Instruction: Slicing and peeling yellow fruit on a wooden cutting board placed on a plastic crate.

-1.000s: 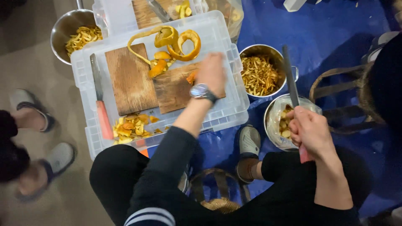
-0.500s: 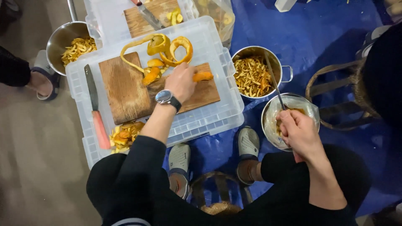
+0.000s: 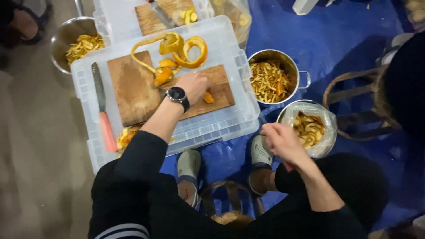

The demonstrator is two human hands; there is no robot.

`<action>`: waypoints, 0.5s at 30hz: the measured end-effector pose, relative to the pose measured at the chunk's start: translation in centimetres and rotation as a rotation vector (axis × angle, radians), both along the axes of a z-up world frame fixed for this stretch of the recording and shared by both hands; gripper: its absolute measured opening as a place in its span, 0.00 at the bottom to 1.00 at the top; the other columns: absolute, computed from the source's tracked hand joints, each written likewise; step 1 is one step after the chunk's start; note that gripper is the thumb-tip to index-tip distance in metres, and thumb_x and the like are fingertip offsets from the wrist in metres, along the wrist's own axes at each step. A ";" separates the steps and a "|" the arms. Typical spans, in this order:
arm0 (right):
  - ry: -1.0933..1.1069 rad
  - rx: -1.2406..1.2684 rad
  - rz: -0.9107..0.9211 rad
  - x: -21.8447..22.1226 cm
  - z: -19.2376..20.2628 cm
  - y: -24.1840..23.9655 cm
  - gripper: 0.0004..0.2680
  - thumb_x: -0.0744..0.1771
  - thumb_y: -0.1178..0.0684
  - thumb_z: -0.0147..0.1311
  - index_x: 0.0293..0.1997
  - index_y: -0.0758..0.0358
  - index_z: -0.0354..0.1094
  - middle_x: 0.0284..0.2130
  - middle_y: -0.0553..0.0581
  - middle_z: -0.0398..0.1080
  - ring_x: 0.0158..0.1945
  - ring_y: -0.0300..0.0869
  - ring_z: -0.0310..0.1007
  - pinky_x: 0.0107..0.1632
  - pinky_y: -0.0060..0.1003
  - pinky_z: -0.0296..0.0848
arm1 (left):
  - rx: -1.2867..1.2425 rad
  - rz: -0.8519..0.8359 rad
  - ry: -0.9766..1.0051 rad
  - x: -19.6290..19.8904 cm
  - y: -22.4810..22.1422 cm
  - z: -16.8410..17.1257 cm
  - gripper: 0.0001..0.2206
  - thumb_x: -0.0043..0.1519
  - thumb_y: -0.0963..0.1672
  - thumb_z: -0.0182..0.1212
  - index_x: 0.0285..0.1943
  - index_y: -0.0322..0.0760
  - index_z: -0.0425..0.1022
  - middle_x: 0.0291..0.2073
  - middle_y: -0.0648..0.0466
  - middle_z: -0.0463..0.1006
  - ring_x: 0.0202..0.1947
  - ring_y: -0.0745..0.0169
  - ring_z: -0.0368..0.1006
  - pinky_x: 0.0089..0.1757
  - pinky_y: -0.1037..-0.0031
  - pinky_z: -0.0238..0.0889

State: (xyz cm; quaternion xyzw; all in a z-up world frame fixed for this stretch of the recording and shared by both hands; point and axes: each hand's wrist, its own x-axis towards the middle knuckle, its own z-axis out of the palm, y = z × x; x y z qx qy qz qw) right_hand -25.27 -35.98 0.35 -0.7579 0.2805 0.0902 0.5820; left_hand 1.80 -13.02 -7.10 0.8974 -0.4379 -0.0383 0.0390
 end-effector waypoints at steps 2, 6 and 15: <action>0.026 0.091 0.001 0.5 -0.2 2.4 0.12 0.72 0.50 0.49 0.40 0.71 0.73 0.12 0.56 0.58 0.09 0.40 0.60 0.13 0.30 0.59 | -0.031 0.024 0.064 -0.7 1.5 1.3 0.11 0.58 0.39 0.61 0.47 0.45 0.79 0.46 0.53 0.79 0.47 0.43 0.79 0.48 0.56 0.76; 0.064 0.152 0.124 2.2 1.1 5.8 0.15 0.72 0.49 0.49 0.30 0.72 0.71 0.12 0.56 0.57 0.09 0.40 0.60 0.12 0.31 0.57 | -0.230 0.414 0.323 -3.7 3.6 3.1 0.17 0.58 0.40 0.55 0.57 0.47 0.73 0.54 0.48 0.72 0.49 0.32 0.78 0.49 0.48 0.75; 0.100 0.145 0.164 3.8 -0.4 8.2 0.15 0.72 0.48 0.49 0.43 0.75 0.74 0.14 0.57 0.58 0.11 0.42 0.60 0.14 0.34 0.61 | -0.515 0.858 0.708 -5.5 3.4 1.1 0.19 0.56 0.46 0.74 0.53 0.31 0.79 0.30 0.50 0.86 0.29 0.61 0.84 0.40 0.65 0.78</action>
